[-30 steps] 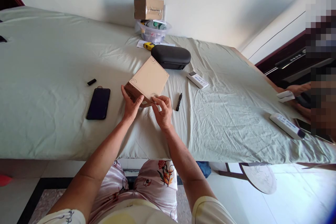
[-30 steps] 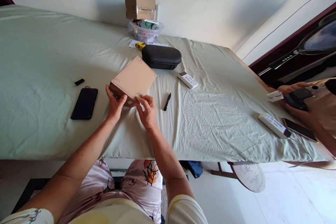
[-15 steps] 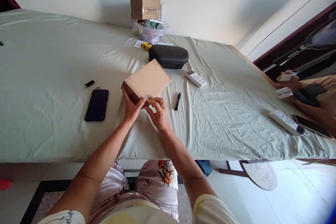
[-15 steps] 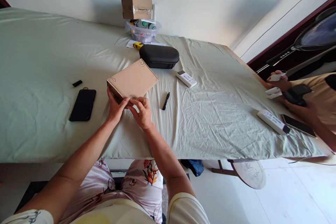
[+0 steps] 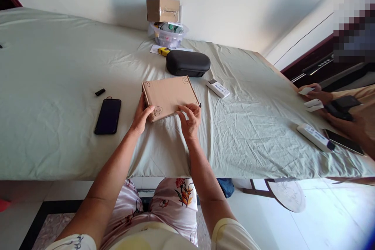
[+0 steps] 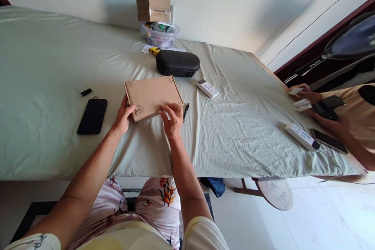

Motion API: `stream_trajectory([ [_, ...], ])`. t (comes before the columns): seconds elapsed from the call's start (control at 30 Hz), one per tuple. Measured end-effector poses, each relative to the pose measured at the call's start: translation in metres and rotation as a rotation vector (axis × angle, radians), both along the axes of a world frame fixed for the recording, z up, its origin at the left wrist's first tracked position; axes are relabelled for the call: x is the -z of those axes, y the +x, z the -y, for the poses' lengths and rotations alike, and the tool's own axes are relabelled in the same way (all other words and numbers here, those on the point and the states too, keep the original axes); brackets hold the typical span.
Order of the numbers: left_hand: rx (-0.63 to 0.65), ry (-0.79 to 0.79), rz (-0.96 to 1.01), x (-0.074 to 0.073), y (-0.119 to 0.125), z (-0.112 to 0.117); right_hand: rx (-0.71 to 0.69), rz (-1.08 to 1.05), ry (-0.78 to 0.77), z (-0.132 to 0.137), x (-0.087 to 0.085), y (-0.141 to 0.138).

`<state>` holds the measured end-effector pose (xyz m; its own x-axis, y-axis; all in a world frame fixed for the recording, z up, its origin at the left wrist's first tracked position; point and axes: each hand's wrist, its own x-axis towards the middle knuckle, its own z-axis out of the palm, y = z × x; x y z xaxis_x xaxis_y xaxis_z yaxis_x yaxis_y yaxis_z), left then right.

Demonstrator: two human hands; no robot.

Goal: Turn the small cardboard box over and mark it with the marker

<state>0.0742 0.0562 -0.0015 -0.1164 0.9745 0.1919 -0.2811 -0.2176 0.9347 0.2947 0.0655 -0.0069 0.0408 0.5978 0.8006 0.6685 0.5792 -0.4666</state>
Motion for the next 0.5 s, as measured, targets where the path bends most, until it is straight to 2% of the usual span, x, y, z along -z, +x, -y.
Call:
stream_trajectory([
  [0.1,0.028,-0.042,0.069,-0.004,-0.008,0.0,0.121,-0.068,-0.006,-0.003,-0.006,0.01],
  [0.17,0.05,-0.071,0.094,-0.004,-0.013,-0.001,0.148,-0.179,-0.029,-0.004,-0.008,0.014],
  [0.33,0.102,-0.049,0.077,0.003,-0.015,-0.005,0.073,-0.466,-0.209,-0.008,-0.006,0.014],
  [0.5,-0.002,0.16,-0.019,0.02,-0.012,-0.014,-0.022,-0.652,-0.254,-0.012,-0.003,0.008],
])
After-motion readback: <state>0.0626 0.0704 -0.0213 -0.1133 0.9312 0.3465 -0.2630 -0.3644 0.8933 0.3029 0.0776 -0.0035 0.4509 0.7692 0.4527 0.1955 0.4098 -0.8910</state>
